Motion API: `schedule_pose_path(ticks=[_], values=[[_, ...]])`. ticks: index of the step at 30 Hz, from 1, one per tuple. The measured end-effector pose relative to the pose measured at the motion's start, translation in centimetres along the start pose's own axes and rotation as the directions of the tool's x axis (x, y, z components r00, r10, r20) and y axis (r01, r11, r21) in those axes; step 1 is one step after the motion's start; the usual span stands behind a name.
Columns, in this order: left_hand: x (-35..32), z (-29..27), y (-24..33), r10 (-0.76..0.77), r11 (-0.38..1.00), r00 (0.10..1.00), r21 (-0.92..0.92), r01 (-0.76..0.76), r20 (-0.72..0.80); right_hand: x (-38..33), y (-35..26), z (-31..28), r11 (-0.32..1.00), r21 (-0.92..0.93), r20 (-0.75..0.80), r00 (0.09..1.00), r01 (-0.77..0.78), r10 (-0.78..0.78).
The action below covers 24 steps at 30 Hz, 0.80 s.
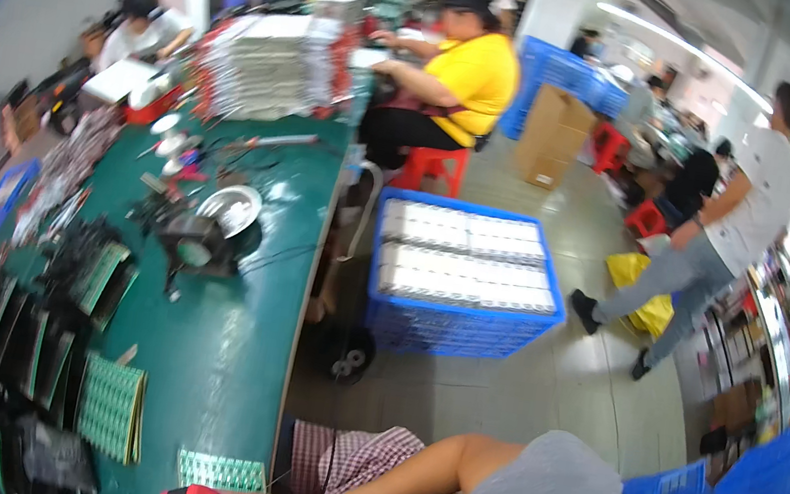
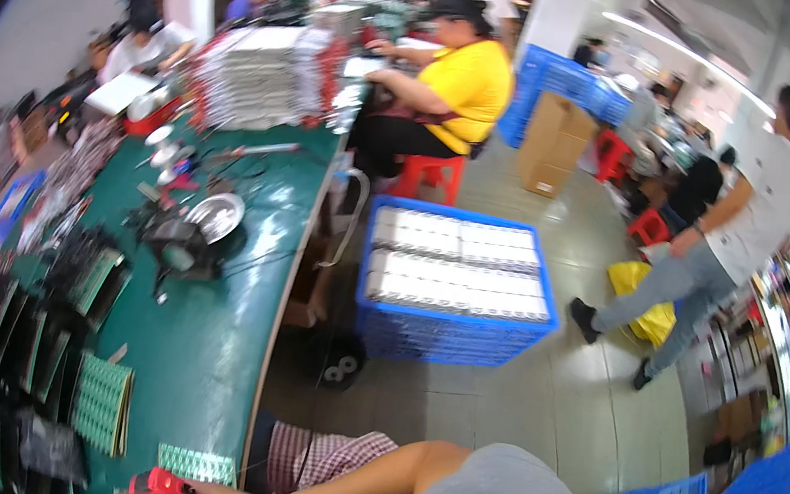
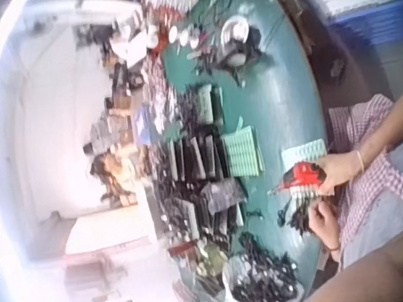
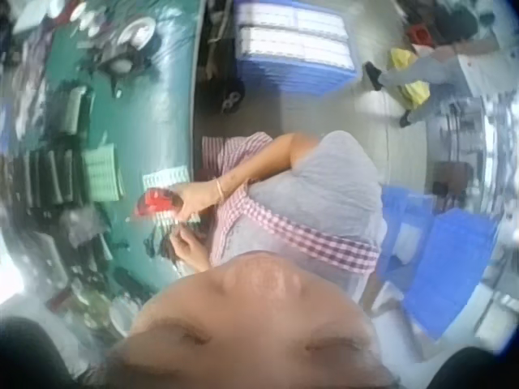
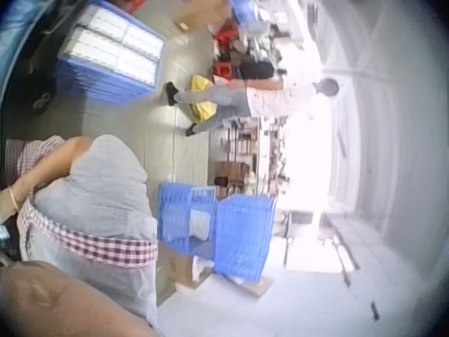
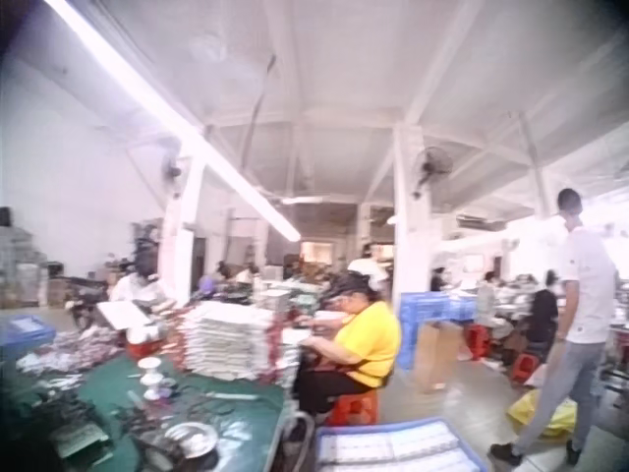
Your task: The person attaches cables to a circuit board, positioning the wire ends and soldering them onto the board with a soldering gun.
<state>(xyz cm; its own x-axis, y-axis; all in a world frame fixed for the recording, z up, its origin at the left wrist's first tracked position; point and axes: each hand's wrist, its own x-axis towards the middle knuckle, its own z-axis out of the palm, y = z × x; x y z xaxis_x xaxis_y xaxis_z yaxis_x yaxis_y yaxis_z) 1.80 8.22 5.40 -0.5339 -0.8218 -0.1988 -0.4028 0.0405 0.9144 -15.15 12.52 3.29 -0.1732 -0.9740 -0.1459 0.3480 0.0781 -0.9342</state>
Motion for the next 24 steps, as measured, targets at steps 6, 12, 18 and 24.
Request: schedule_pose_path(ticks=[6,12,18,24], values=[[0.8,0.7,-1.9,-0.05,0.998,0.996,-0.042,0.048,-0.067,0.4,-1.0,0.2,0.955,-0.292,0.023,0.998,0.054,-0.05],[1.4,0.8,-0.1,-0.005,0.992,0.989,-0.125,-0.013,-0.146,1.5,-2.5,-0.3,0.956,-0.183,-0.083,0.972,-0.23,0.218],[1.4,1.6,-1.8,-0.054,0.947,0.991,-0.32,0.011,-0.126,1.7,-1.3,0.1,0.965,-0.109,-0.141,0.964,-0.24,0.224],[1.4,2.2,-2.1,0.017,0.96,0.994,-0.276,-0.046,-0.109,1.2,-1.1,-0.4,0.928,-0.11,-0.073,0.934,-0.357,0.351]])
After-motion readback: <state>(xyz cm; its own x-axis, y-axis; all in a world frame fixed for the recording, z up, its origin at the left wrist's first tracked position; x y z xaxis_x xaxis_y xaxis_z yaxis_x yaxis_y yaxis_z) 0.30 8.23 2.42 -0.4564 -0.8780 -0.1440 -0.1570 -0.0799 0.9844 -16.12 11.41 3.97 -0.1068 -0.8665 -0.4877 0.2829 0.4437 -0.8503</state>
